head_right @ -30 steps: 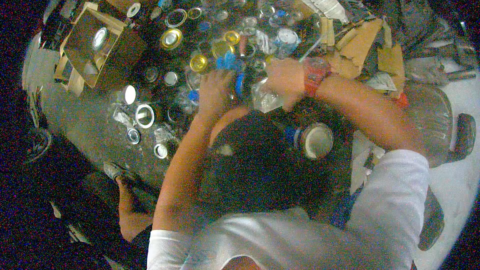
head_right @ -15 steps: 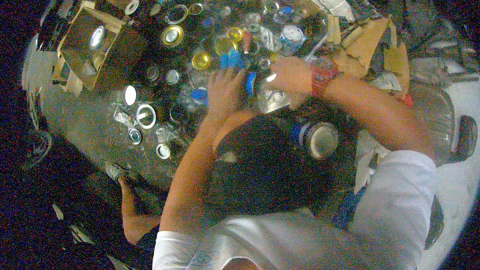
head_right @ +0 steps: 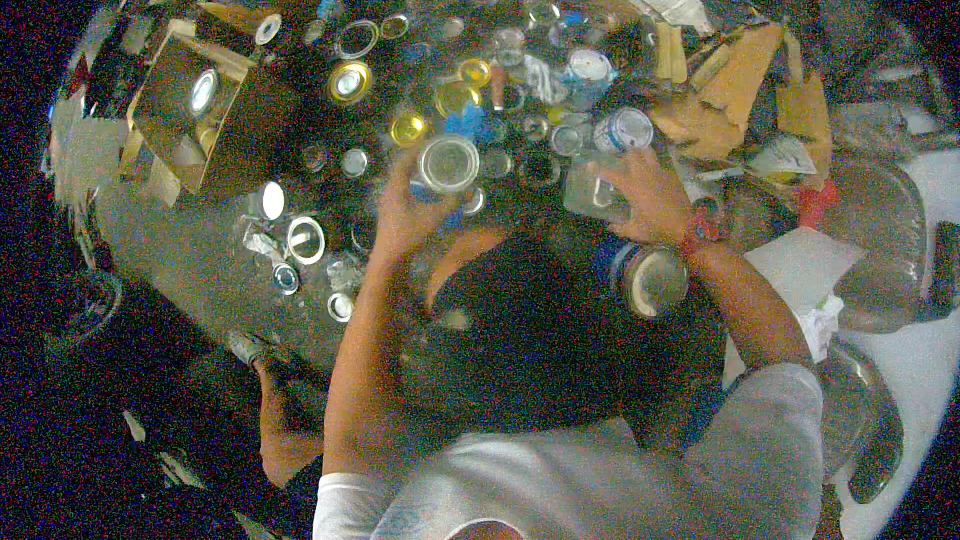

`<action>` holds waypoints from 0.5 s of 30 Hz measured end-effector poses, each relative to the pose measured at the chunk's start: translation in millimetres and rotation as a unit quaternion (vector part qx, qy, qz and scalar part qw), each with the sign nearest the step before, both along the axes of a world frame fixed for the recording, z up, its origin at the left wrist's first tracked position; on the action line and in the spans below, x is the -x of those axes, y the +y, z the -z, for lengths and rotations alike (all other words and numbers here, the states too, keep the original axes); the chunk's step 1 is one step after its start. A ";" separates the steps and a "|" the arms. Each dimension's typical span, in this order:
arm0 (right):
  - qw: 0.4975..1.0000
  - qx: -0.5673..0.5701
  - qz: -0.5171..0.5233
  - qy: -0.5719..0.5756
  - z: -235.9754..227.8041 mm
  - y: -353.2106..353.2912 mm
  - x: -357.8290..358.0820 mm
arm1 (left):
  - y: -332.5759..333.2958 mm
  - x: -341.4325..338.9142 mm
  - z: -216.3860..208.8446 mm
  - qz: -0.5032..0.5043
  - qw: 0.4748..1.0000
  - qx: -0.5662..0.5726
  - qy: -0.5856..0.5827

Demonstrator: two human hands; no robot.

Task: The person sits on the floor and opens several metal cans using a manual can opener. They pick up cans from a pile, position the opener, and rotate the handle to cut the lids, then set the opened cans aside.

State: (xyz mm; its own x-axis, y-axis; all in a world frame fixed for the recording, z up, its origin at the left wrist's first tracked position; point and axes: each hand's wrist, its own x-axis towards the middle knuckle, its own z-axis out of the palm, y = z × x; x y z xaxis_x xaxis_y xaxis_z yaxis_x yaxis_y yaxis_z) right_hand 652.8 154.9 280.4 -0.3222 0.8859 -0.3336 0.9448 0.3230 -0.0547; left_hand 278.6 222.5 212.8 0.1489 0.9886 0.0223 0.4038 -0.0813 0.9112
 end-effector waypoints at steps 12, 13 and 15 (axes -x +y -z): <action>0.993 -0.005 0.114 0.042 53.6 -17.2 -5.8 | 21.2 72.2 -13.3 -0.133 0.987 0.054 0.077; 0.991 -0.043 0.122 0.018 56.7 -18.5 -1.2 | 24.4 86.1 -4.9 -0.126 0.986 0.080 0.072; 0.989 -0.032 0.140 0.043 59.7 -19.3 -5.9 | 30.7 108.4 2.5 -0.137 0.977 0.161 0.033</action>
State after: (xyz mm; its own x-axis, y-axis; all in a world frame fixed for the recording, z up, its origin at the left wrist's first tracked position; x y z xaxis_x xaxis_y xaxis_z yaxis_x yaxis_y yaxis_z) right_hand 658.7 135.6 220.7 -0.0851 0.9629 -0.2560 0.9905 0.0539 -0.1262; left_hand 170.2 253.2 210.3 -0.1317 0.9458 -0.2970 0.4285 0.3245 0.8433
